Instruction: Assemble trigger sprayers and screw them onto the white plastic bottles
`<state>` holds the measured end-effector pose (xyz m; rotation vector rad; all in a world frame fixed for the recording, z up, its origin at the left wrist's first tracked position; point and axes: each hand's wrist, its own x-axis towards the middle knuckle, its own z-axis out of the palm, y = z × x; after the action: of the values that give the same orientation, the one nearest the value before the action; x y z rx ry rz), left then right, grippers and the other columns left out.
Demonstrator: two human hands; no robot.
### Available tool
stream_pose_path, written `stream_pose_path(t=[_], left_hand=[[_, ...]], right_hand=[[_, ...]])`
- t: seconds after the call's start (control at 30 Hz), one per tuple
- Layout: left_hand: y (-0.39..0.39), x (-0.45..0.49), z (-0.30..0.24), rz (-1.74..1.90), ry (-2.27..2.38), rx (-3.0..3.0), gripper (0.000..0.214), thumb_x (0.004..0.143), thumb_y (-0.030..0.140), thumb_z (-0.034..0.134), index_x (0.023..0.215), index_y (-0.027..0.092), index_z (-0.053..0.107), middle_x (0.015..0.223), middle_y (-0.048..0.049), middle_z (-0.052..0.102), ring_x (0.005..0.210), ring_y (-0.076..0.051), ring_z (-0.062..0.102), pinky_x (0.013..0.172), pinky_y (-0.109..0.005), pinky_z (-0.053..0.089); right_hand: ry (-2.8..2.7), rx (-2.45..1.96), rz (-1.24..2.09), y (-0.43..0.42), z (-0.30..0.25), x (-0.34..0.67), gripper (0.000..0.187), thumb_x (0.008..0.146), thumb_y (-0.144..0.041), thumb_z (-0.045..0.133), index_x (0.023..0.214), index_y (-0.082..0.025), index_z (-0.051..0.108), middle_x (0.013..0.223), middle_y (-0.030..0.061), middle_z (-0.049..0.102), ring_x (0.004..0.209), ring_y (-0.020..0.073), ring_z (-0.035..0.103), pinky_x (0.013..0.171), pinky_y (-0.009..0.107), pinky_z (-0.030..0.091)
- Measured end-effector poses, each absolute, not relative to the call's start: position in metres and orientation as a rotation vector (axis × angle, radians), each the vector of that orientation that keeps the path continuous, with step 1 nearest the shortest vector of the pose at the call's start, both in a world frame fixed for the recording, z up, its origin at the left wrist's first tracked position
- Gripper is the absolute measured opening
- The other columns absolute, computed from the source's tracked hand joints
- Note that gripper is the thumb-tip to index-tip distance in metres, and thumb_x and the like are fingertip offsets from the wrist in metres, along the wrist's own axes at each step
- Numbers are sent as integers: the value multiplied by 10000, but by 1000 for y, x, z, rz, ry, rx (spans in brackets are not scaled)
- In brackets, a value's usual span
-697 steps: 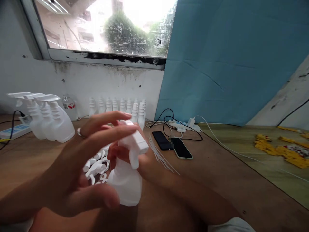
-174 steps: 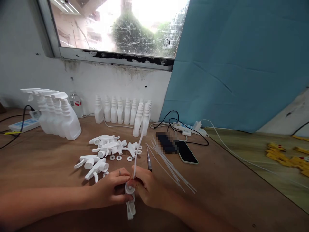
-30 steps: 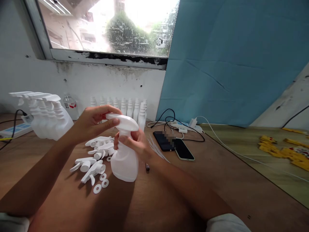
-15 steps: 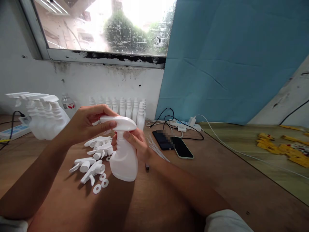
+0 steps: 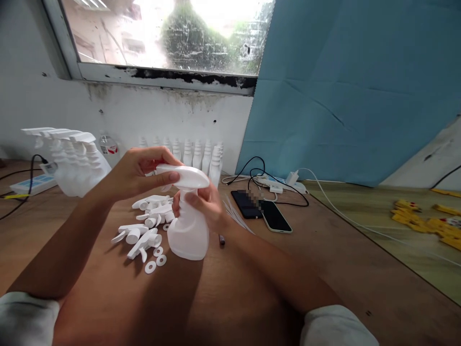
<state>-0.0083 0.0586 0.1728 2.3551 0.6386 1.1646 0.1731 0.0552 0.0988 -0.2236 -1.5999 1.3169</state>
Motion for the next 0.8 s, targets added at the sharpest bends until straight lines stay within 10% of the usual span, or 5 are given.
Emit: stream_pose_path(t=[0.8], left_hand=[[49,-8,176,1135,623,2400,198,821,345,673,908,166,673,749,-28,642,657,-122,594,564,-241,479]], right_hand=[[-1684,-269,1266,53,95,179,234,834,-357,645,878,-137,578,691,43,600,629,156,572,608,310,456]])
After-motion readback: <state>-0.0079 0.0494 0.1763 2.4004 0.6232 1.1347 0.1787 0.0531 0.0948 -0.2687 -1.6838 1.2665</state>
